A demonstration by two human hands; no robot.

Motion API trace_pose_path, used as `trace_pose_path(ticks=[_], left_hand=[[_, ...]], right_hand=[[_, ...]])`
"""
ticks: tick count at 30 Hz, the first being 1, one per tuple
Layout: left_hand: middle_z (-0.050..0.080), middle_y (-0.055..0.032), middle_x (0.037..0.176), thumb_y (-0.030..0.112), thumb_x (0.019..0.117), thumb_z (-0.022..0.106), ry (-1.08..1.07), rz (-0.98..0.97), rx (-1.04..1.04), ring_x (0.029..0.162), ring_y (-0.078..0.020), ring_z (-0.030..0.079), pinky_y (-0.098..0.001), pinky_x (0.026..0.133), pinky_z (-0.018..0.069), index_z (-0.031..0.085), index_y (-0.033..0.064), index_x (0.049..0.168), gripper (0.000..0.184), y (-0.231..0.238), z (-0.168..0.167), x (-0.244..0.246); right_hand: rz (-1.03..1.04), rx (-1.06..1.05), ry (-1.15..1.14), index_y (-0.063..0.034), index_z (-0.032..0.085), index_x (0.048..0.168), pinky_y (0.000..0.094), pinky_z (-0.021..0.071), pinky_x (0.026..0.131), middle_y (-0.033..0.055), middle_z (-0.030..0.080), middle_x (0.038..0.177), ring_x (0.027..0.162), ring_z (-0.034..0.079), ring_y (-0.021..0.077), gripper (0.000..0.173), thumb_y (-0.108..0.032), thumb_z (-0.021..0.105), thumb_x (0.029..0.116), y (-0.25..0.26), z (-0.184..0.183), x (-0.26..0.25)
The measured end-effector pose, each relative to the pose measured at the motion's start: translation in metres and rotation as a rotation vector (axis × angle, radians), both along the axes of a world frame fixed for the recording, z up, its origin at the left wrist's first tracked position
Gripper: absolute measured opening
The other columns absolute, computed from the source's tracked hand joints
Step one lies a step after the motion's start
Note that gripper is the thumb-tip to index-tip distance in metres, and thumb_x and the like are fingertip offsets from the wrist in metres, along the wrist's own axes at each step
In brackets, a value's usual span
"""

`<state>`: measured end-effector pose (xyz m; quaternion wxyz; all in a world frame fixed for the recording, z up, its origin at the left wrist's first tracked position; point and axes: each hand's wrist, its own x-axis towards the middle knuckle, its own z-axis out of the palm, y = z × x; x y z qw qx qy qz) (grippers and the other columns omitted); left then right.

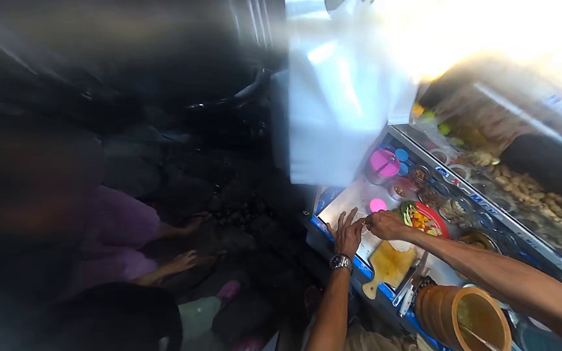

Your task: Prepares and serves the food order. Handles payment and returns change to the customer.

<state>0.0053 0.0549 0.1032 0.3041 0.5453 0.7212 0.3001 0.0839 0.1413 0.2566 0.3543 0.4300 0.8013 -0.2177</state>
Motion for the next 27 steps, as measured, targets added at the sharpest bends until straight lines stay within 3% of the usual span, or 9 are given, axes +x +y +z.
trace_pose_path(ticks=[18,21,24,25,27], left_hand=[[0.048,0.0127,0.156,0.029,0.1055,0.050,0.011,0.026,0.015,0.152,-0.0301,0.033,-0.0774,0.113,0.0048,0.072,0.0347,0.129,0.033,0.000,-0.002,0.004],[0.048,0.0113,0.156,0.030,0.1060,0.049,-0.006,0.025,-0.002,0.152,-0.0306,0.031,-0.0770,0.113,0.0029,0.072,0.0334,0.129,0.033,0.001,0.000,0.002],[0.051,0.0105,0.154,0.036,0.1060,0.049,-0.030,0.040,0.016,0.151,-0.0283,0.035,-0.0751,0.115,0.0054,0.073,0.0332,0.127,0.032,0.003,0.003,0.000],[0.051,0.0100,0.154,0.037,0.1056,0.050,-0.045,0.050,0.020,0.150,-0.0271,0.037,-0.0742,0.115,0.0064,0.073,0.0333,0.127,0.032,0.002,-0.001,0.001],[0.052,0.0095,0.154,0.036,0.1048,0.052,-0.076,0.084,0.040,0.148,-0.0252,0.039,-0.0731,0.116,0.0083,0.074,0.0335,0.126,0.031,0.002,-0.007,0.003]], right_hand=[[0.164,-0.034,-0.049,-0.0003,0.067,0.113,0.0616,0.0475,0.090,0.0255,0.067,0.115,0.115,0.062,0.0435,0.031,-0.022,0.047,0.1046,0.001,0.021,-0.010],[0.177,-0.036,-0.017,-0.0021,0.067,0.117,0.0622,0.0472,0.091,0.0246,0.068,0.113,0.114,0.063,0.0435,0.029,-0.019,0.047,0.1044,0.004,0.023,-0.007],[-0.116,0.017,0.335,-0.0031,0.067,0.124,0.0551,0.0497,0.098,0.0202,0.070,0.116,0.110,0.067,0.0349,0.029,-0.016,0.049,0.1057,0.017,0.017,0.019],[-0.291,0.037,0.537,-0.0022,0.065,0.128,0.0485,0.0530,0.097,0.0183,0.069,0.118,0.108,0.068,0.0295,0.028,-0.012,0.053,0.1042,0.017,0.009,0.032],[-0.575,0.094,0.835,-0.0017,0.054,0.139,0.0413,0.0578,0.093,0.0175,0.063,0.128,0.109,0.068,0.0251,0.043,-0.001,0.062,0.0963,0.012,-0.011,0.055]])
